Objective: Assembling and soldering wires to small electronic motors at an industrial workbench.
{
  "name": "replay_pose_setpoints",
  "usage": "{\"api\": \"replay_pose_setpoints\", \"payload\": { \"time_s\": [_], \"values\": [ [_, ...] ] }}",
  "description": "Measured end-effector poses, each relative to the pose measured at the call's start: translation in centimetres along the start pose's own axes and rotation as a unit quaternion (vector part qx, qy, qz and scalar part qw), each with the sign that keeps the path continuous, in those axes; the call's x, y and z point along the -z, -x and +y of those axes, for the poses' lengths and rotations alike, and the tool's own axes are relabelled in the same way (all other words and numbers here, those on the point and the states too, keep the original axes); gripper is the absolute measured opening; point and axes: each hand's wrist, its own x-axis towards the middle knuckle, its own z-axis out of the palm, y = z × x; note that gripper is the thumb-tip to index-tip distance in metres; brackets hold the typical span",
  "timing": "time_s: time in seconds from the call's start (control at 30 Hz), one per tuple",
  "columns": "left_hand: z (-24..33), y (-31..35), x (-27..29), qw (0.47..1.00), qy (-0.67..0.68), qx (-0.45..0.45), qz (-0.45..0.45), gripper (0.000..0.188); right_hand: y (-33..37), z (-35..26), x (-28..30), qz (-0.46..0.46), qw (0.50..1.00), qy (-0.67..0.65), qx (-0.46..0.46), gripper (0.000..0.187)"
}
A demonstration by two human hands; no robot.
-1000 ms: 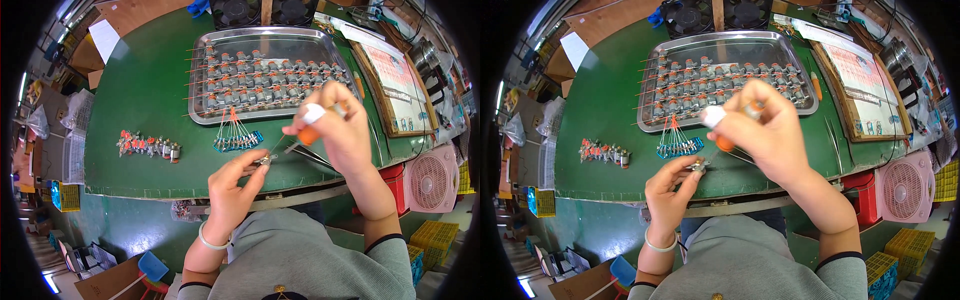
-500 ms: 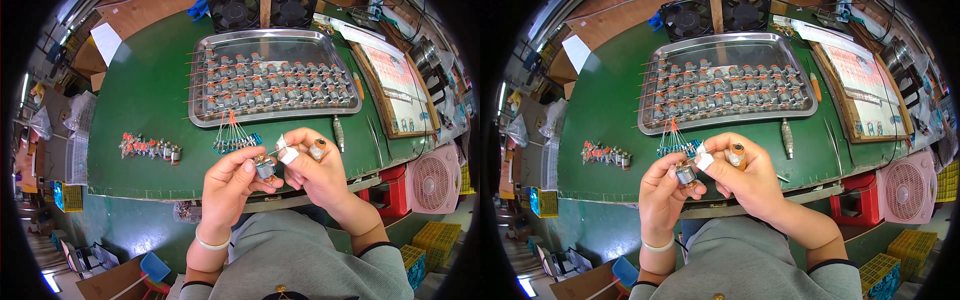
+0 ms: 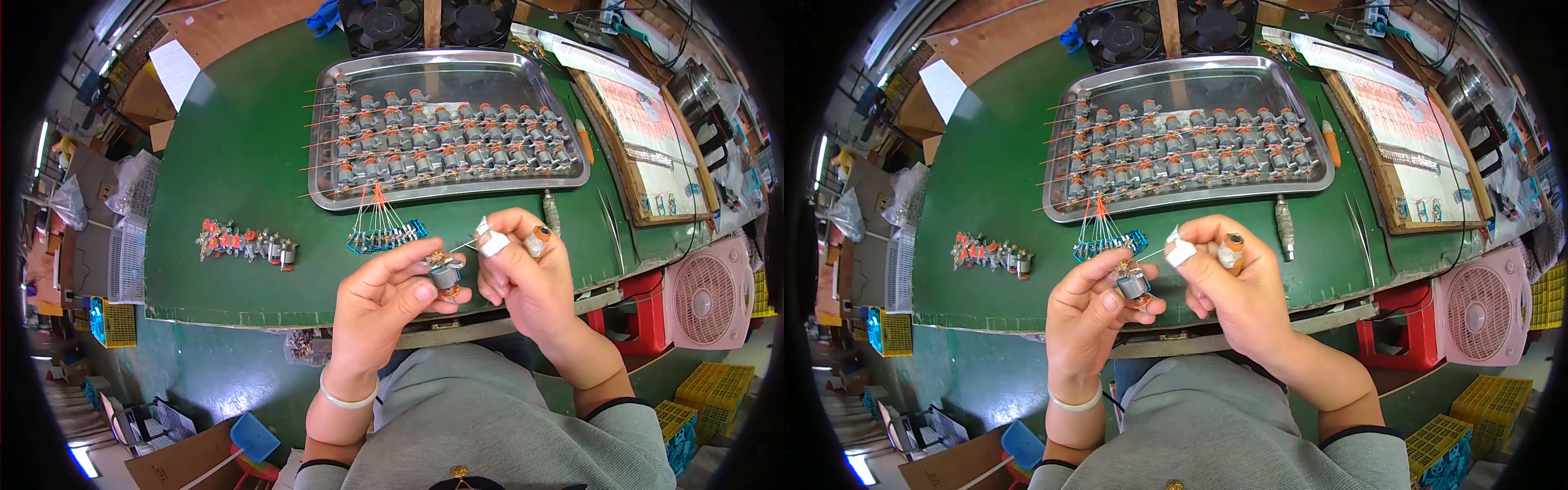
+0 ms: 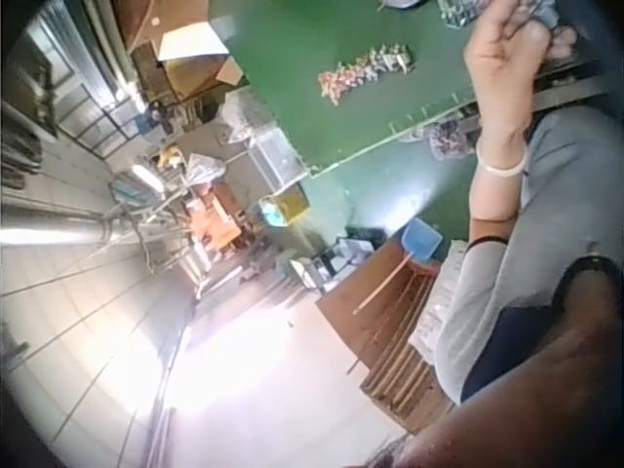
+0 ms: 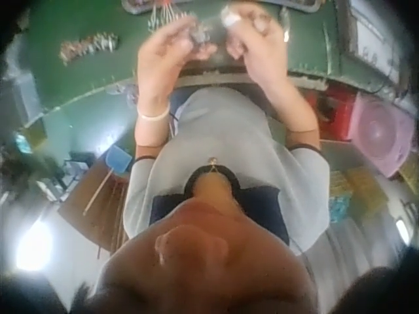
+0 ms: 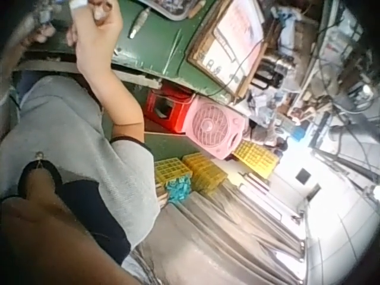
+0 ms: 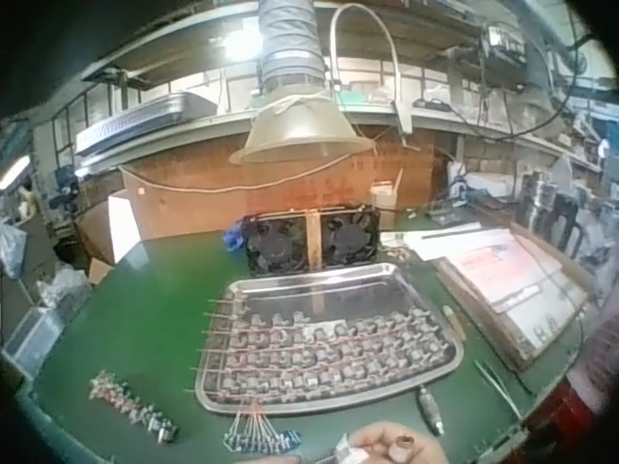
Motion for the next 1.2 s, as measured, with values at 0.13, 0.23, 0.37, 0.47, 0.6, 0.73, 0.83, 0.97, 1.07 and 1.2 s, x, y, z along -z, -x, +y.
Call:
{"api": "replay_pose_setpoints", "payload": {
  "time_s": [0.13,0.23,0.37,0.47,0.6,0.73,0.83,0.97,1.07,1.2],
  "values": [
    [-0.2,-0.1,0.5,0.999,-0.048,-0.024,-0.004,0.034,0.2,-1.1,0.5,0.006,0.997,0.079,0.023,0.021],
    [-0.4,-0.3,1.1,0.998,-0.042,-0.044,0.006,0.034,0.6,-2.1,1.7,0.037,0.973,0.215,0.082,0.029],
    [-0.6,-0.5,0.9,0.997,-0.001,-0.06,0.056,0.033,1.4,-2.2,4.0,0.035,0.972,0.22,0.077,0.034],
    [-0.8,-0.8,0.6,0.994,0.019,-0.064,0.087,0.032,2.5,-1.4,3.1,-0.002,0.996,0.065,0.058,0.03],
    [-0.9,-0.9,0.4,0.99,0.058,-0.064,0.116,0.031,2.3,-0.4,1.7,-0.105,0.882,0.379,0.26,0.034],
    [-1.1,-1.1,-0.1,0.983,0.096,-0.068,0.138,0.03,1.7,1.0,1.1,-0.071,0.797,0.457,0.389,0.037],
    [-1.3,-1.1,-0.2,0.981,0.093,-0.072,0.152,0.029,1.7,1.1,0.7,-0.062,0.777,0.471,0.412,0.038],
    [-1.6,-1.2,-0.4,0.981,0.096,-0.073,0.151,0.029,1.3,1.3,0.6,-0.057,0.765,0.494,0.408,0.037],
    [-1.6,-1.4,-0.4,0.981,0.095,-0.075,0.152,0.029,1.4,1.6,0.4,-0.042,0.813,0.443,0.377,0.035],
    [-1.7,-1.5,-0.5,0.98,0.094,-0.08,0.156,0.029,1.7,1.9,0.5,-0.015,0.87,0.382,0.312,0.026]
  ]
}}
